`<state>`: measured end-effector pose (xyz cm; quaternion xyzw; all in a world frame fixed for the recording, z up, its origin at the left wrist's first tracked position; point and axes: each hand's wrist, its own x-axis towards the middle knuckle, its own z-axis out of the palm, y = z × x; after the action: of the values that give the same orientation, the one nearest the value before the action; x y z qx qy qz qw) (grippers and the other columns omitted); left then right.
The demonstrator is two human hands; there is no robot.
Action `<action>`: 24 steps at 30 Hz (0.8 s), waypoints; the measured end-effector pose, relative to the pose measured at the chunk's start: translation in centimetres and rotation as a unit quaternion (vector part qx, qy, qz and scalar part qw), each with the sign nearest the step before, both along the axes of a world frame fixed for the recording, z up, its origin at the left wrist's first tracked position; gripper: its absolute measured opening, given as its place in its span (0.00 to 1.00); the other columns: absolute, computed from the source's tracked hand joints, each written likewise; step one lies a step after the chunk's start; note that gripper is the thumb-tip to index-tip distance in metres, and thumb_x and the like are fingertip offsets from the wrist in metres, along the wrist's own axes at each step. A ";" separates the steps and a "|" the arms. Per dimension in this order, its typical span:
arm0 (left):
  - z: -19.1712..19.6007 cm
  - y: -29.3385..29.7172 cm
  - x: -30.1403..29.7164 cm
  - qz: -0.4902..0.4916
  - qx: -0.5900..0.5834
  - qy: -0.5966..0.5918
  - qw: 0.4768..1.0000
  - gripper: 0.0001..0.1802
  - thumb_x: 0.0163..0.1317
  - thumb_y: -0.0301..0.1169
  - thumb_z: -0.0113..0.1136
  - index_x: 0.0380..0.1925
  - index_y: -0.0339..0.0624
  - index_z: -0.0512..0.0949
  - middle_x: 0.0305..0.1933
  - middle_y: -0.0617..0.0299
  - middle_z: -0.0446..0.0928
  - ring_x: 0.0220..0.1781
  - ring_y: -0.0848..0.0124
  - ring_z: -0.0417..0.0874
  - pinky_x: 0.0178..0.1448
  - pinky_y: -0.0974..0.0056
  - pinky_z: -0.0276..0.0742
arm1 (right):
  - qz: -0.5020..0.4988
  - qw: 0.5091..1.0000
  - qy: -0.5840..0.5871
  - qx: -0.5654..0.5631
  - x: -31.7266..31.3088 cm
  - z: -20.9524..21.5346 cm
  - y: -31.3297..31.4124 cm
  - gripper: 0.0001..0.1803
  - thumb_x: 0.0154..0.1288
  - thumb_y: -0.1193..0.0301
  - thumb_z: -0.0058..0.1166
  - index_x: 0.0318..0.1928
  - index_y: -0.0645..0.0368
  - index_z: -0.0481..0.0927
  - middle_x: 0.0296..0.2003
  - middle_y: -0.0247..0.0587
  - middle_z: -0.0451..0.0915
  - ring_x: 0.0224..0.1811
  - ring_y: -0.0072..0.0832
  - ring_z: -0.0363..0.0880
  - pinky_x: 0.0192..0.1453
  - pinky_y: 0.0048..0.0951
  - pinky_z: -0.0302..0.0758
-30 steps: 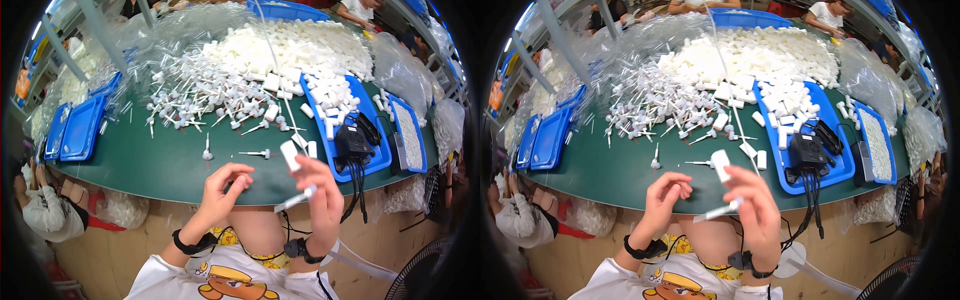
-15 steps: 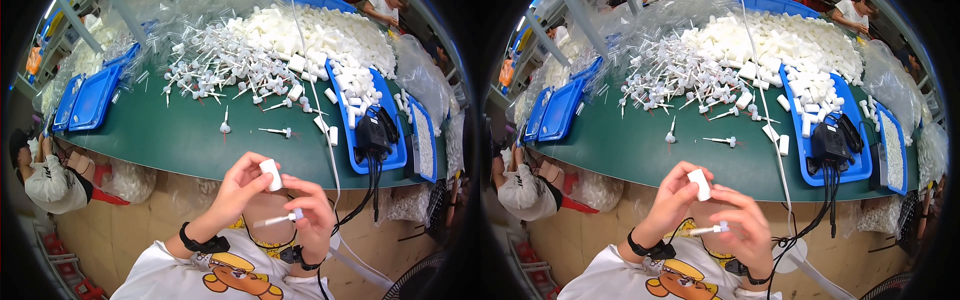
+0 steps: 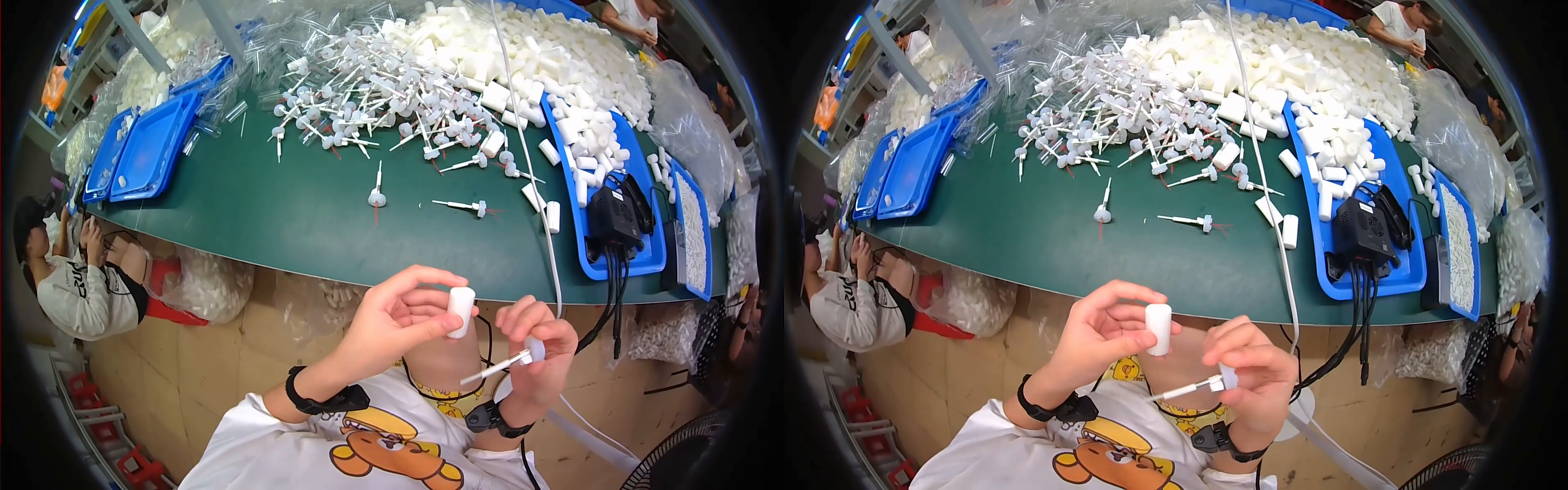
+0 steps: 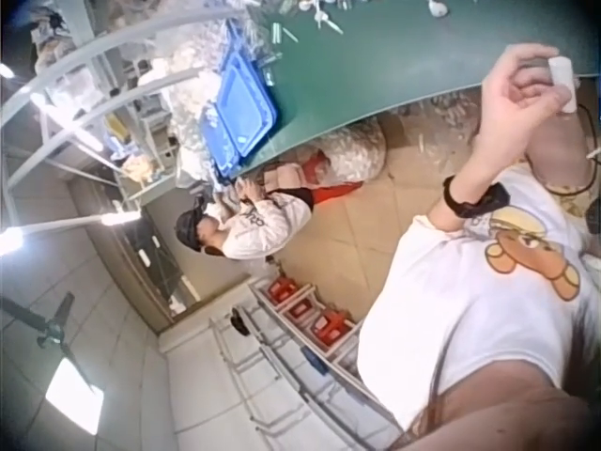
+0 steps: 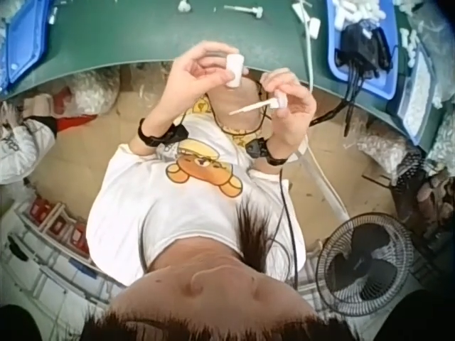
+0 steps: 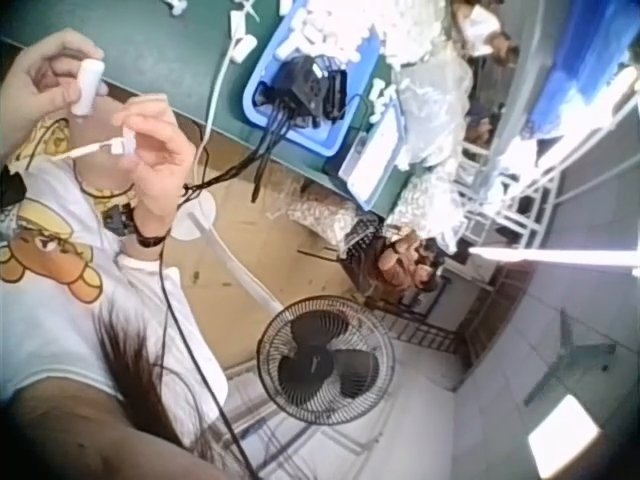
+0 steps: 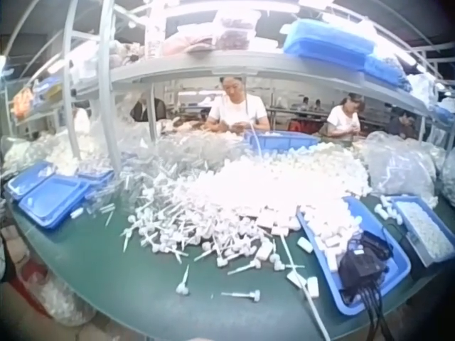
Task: Assemble small plastic components for electronic or mechanical products at a workbench.
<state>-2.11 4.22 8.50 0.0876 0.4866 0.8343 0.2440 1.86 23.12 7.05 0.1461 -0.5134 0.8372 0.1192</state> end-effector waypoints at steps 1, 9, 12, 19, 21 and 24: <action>0.0 0.0 0.1 -0.014 -0.001 -0.015 1.000 0.21 0.59 0.19 0.58 0.53 0.33 0.68 0.46 0.49 0.78 0.51 0.69 0.79 0.55 0.66 0.77 | -0.016 1.000 -0.013 -0.009 0.2 0.1 -0.4 0.20 0.46 0.65 0.69 0.40 0.60 0.80 0.34 0.47 0.81 0.43 0.38 0.74 0.49 0.39 0.70; 0.9 -0.7 0.8 -0.047 -0.070 -0.018 0.996 0.21 0.59 0.21 0.59 0.53 0.32 0.70 0.46 0.52 0.78 0.48 0.71 0.80 0.52 0.69 0.78 | -0.120 0.935 0.054 0.328 0.0 2.0 -1.3 0.18 0.46 0.68 0.66 0.40 0.62 0.82 0.40 0.43 0.82 0.47 0.41 0.75 0.51 0.37 0.71; 0.8 -0.9 0.9 -0.043 -0.078 -0.037 0.995 0.20 0.59 0.21 0.59 0.53 0.31 0.71 0.45 0.53 0.78 0.48 0.72 0.80 0.52 0.70 0.77 | -0.076 0.923 0.074 0.369 0.0 2.1 -1.0 0.19 0.42 0.70 0.67 0.39 0.60 0.83 0.40 0.42 0.82 0.46 0.38 0.76 0.50 0.37 0.72; 0.6 -1.2 1.1 -0.057 -0.110 -0.066 0.990 0.19 0.60 0.19 0.57 0.53 0.30 0.72 0.44 0.52 0.80 0.44 0.71 0.82 0.46 0.70 0.81 | -0.049 0.907 0.058 0.414 -0.1 1.1 -0.1 0.20 0.41 0.72 0.69 0.39 0.60 0.83 0.38 0.38 0.81 0.40 0.34 0.76 0.47 0.34 0.72; 0.5 -1.2 1.4 -0.065 -0.116 -0.073 0.988 0.19 0.60 0.20 0.57 0.52 0.31 0.73 0.43 0.53 0.80 0.42 0.72 0.82 0.45 0.70 0.81 | -0.031 0.913 0.048 0.404 0.0 1.1 0.0 0.20 0.41 0.73 0.69 0.39 0.60 0.83 0.37 0.38 0.80 0.39 0.33 0.76 0.46 0.32 0.72; 0.4 -1.3 1.8 -0.047 -0.234 0.164 0.957 0.18 0.59 0.22 0.59 0.51 0.35 0.75 0.41 0.55 0.81 0.37 0.72 0.84 0.43 0.71 0.81 | 0.013 0.932 -0.034 0.360 0.1 1.1 0.2 0.18 0.41 0.76 0.69 0.38 0.60 0.82 0.34 0.38 0.78 0.37 0.30 0.75 0.43 0.27 0.71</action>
<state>-0.34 2.92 8.93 0.1867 0.6967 0.6589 0.2138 1.98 23.30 8.11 0.1570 -0.7820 0.6024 0.0305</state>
